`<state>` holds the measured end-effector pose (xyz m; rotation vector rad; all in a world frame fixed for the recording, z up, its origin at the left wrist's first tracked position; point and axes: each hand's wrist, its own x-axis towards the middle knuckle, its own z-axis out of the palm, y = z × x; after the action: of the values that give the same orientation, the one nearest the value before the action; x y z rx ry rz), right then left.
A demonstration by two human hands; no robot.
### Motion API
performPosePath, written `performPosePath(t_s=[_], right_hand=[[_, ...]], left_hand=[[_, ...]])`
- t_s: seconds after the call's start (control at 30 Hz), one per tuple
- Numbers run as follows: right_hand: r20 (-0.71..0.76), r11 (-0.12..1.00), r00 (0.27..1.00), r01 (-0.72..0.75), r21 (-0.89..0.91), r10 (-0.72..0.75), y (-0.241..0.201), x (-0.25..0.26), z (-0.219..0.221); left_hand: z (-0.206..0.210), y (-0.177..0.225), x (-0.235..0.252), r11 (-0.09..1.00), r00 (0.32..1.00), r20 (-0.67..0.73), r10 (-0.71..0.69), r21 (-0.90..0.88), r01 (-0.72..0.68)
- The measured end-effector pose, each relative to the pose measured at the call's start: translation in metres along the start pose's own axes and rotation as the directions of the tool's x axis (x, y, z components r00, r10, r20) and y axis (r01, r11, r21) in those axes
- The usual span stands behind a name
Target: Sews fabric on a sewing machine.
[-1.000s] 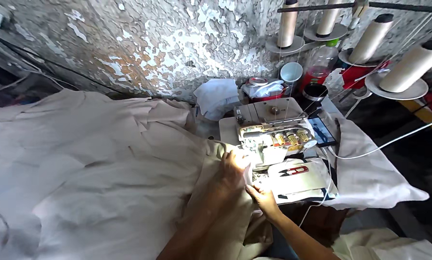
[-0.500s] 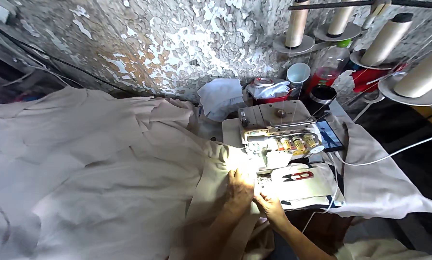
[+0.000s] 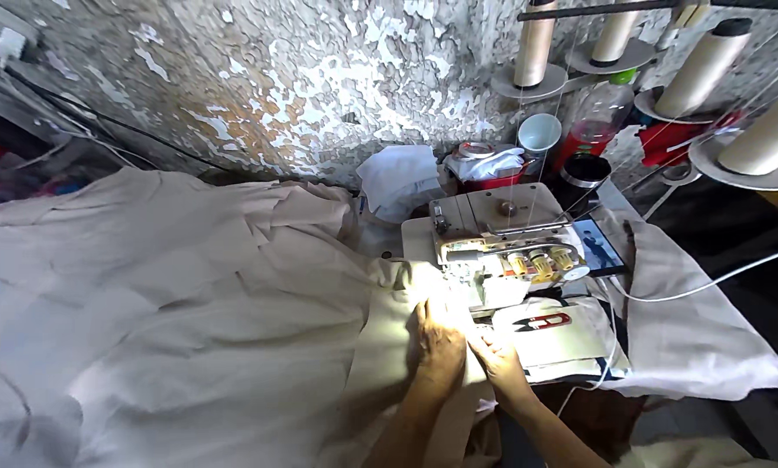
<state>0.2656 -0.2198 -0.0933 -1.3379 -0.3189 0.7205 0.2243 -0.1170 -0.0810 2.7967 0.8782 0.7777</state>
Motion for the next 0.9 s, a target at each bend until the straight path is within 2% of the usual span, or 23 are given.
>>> performPosePath(t_s=[0.23,0.33,0.6,0.7,0.83,0.9], right_hand=[[-0.049,0.996,0.999,-0.001,-0.084,-0.003,-0.003,-0.004,0.002],[-0.095,0.994,0.995,0.019,-0.104,-0.029,-0.005,-0.003,0.006],[-0.117,0.971,0.981,0.128,-0.200,-0.153,-0.005,0.016,0.016],[-0.070,0.915,0.972,0.186,-0.359,-0.226,-0.006,0.026,0.012],[-0.053,0.864,0.979,0.146,-0.481,-0.195,-0.008,0.033,0.014],[-0.040,0.844,0.990,0.094,-0.528,-0.135,-0.012,0.034,0.013]], left_hand=[[0.000,-0.009,0.001,0.999,0.999,0.008,0.044,-0.028,-0.044],[-0.005,-0.011,0.004,0.997,0.999,0.038,0.022,-0.074,-0.019],[-0.009,-0.028,0.026,0.937,0.990,0.138,-0.011,-0.345,0.059],[-0.007,-0.036,0.034,0.914,0.978,0.207,0.017,-0.400,0.069],[-0.007,-0.049,0.045,0.909,0.955,0.290,0.055,-0.411,0.073],[-0.003,-0.058,0.048,0.864,0.962,0.264,0.061,-0.496,0.082]])
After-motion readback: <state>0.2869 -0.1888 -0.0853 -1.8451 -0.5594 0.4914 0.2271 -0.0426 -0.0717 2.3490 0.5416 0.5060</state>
